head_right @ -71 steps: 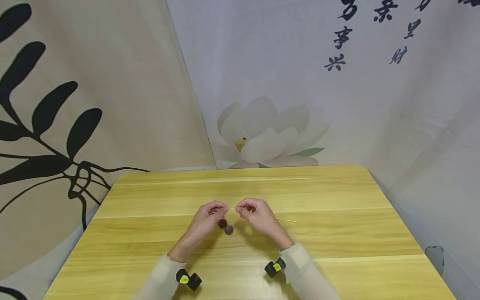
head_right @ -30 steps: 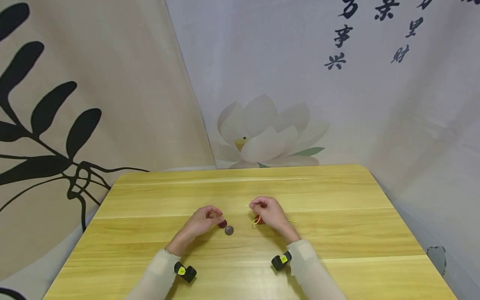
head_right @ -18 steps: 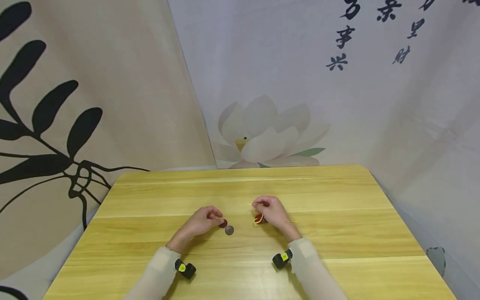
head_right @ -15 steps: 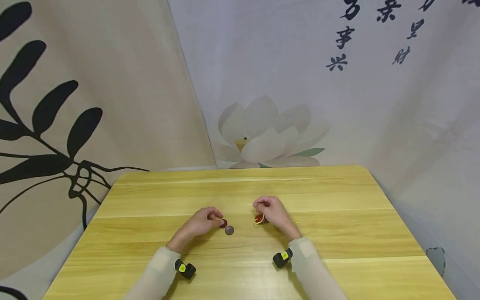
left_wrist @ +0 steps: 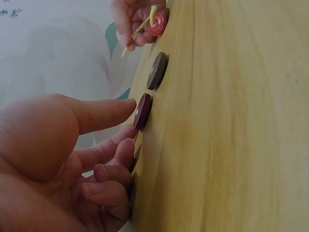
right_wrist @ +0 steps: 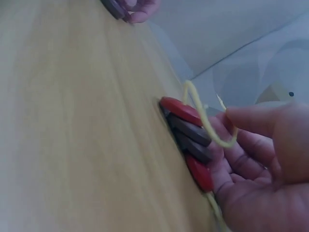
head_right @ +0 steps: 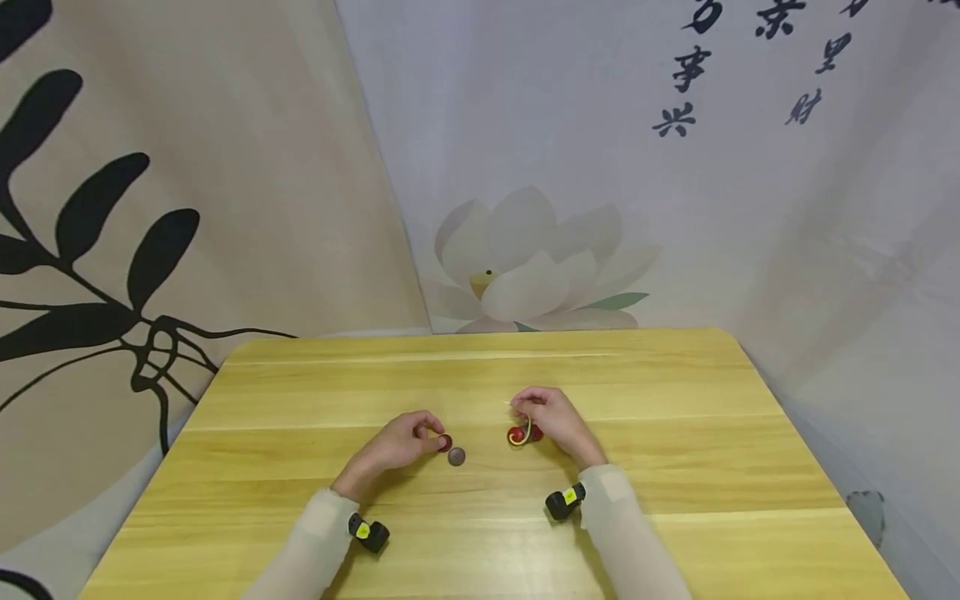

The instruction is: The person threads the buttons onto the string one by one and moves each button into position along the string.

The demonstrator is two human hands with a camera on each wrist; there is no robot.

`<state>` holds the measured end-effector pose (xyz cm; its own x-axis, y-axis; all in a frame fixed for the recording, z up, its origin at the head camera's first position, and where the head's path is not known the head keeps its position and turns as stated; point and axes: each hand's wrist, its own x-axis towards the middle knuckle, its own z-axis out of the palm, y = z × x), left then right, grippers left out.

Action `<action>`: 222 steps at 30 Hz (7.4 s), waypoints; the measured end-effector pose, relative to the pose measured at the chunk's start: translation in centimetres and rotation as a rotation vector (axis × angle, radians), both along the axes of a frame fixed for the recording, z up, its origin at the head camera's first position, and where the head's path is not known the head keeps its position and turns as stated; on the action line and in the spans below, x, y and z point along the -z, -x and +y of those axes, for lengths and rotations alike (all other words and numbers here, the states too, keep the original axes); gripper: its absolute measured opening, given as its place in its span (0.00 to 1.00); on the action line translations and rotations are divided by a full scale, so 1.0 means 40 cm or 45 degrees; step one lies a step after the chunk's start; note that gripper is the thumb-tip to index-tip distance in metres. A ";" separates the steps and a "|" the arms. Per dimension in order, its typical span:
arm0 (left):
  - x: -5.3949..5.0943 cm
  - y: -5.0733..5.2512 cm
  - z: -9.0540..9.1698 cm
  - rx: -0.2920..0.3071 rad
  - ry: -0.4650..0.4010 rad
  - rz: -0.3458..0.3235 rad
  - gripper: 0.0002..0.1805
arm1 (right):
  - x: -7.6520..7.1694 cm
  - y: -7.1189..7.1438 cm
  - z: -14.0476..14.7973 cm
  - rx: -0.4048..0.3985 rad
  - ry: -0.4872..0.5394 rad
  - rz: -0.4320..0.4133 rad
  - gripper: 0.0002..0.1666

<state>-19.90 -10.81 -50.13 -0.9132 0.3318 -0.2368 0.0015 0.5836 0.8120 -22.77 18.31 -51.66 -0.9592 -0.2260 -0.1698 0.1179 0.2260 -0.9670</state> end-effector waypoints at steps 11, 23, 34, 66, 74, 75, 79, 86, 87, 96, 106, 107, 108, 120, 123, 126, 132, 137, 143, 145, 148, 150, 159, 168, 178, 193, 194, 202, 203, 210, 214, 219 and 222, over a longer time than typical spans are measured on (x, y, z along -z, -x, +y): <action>0.001 -0.001 0.002 0.011 0.045 0.049 0.08 | 0.009 0.004 0.002 -0.006 0.099 -0.029 0.14; 0.000 0.000 -0.003 0.029 0.056 0.053 0.06 | 0.003 0.002 0.001 0.009 0.091 -0.014 0.14; 0.001 -0.003 -0.010 0.066 0.019 0.034 0.04 | -0.013 -0.009 -0.010 -0.016 0.057 0.002 0.14; 0.004 0.002 -0.009 -0.043 -0.041 -0.001 0.06 | -0.145 -0.060 -0.059 0.015 -0.049 0.146 0.11; -0.001 0.004 -0.002 -0.121 -0.145 -0.020 0.06 | -0.209 -0.092 -0.078 -0.004 -0.075 0.188 0.10; -0.002 0.003 -0.001 -0.134 -0.159 -0.020 0.06 | -0.211 -0.093 -0.079 -0.006 -0.070 0.192 0.10; -0.009 -0.002 0.005 -0.184 -0.195 -0.007 0.06 | -0.217 -0.096 -0.083 -0.010 -0.084 0.224 0.10; -0.026 -0.004 0.015 -0.260 -0.264 0.024 0.07 | -0.229 -0.107 -0.087 -0.027 -0.093 0.269 0.10; -0.029 -0.004 0.017 -0.266 -0.272 0.027 0.07 | -0.232 -0.109 -0.088 -0.027 -0.094 0.273 0.10; -0.054 -0.014 0.031 -0.320 -0.304 0.047 0.06 | -0.220 -0.107 -0.090 -0.029 -0.119 0.299 0.09; -0.081 -0.027 0.051 -0.353 -0.375 0.086 0.07 | -0.152 -0.089 -0.095 -0.019 -0.086 0.334 0.06; -0.084 -0.028 0.053 -0.354 -0.378 0.093 0.07 | -0.151 -0.091 -0.097 -0.019 -0.080 0.336 0.06; -0.086 -0.028 0.054 -0.358 -0.378 0.097 0.07 | -0.151 -0.092 -0.099 -0.021 -0.079 0.339 0.06; -0.099 -0.037 0.065 -0.359 -0.412 0.111 0.08 | -0.151 -0.109 -0.129 -0.002 -0.177 0.383 0.04; -0.103 -0.040 0.068 -0.350 -0.413 0.119 0.08 | -0.154 -0.114 -0.141 -0.002 -0.200 0.396 0.04; -0.106 -0.041 0.072 -0.341 -0.419 0.123 0.07 | -0.174 -0.125 -0.152 -0.002 -0.214 0.405 0.05; -0.114 -0.045 0.075 -0.331 -0.426 0.111 0.07 | -0.190 -0.139 -0.159 -0.009 -0.197 0.432 0.05; -0.112 -0.048 0.076 -0.330 -0.422 0.115 0.08 | -0.141 -0.118 -0.152 -0.015 -0.202 0.438 0.04; -0.108 -0.047 0.077 -0.314 -0.417 0.117 0.07 | -0.136 -0.117 -0.151 -0.033 -0.218 0.473 0.06; -0.107 -0.048 0.077 -0.313 -0.420 0.119 0.07 | -0.134 -0.116 -0.151 -0.035 -0.215 0.482 0.07; -0.105 -0.048 0.077 -0.316 -0.424 0.122 0.08 | -0.133 -0.116 -0.153 -0.032 -0.221 0.477 0.06; -0.105 -0.047 0.077 -0.318 -0.427 0.122 0.08 | -0.134 -0.116 -0.154 -0.030 -0.222 0.473 0.05; -0.102 -0.046 0.081 -0.328 -0.431 0.133 0.08 | -0.132 -0.116 -0.158 -0.032 -0.239 0.481 0.05; -0.105 -0.049 0.086 -0.322 -0.418 0.139 0.08 | -0.131 -0.118 -0.161 -0.028 -0.234 0.472 0.03; -0.106 -0.050 0.087 -0.292 -0.423 0.138 0.07 | -0.133 -0.117 -0.163 -0.029 -0.234 0.495 0.04; -0.103 -0.053 0.093 -0.292 -0.415 0.142 0.07 | -0.125 -0.124 -0.175 -0.008 -0.258 0.556 0.04; -0.103 -0.053 0.094 -0.293 -0.419 0.140 0.07 | -0.124 -0.124 -0.176 -0.004 -0.261 0.561 0.04; -0.102 -0.053 0.094 -0.293 -0.426 0.129 0.08 | -0.120 -0.126 -0.179 0.004 -0.270 0.573 0.04; -0.101 -0.053 0.094 -0.293 -0.426 0.127 0.08 | -0.120 -0.127 -0.180 0.001 -0.267 0.580 0.03; -0.099 -0.054 0.093 -0.294 -0.429 0.120 0.08 | -0.117 -0.130 -0.181 0.000 -0.266 0.627 0.02; -0.101 -0.054 0.093 -0.298 -0.424 0.121 0.07 | -0.117 -0.131 -0.182 0.019 -0.271 0.629 0.03; -0.104 -0.052 0.092 -0.306 -0.421 0.126 0.07 | -0.119 -0.131 -0.183 0.022 -0.241 0.628 0.12; -0.104 -0.051 0.093 -0.320 -0.409 0.124 0.07 | -0.117 -0.131 -0.184 -0.010 -0.247 0.651 0.15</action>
<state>-17.87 -7.10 -45.98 -0.9882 0.1385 -0.0660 -0.0228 0.2930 0.9558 -17.55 10.94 -46.99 -0.9290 -0.2441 0.2782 -0.3584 0.4053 -0.8410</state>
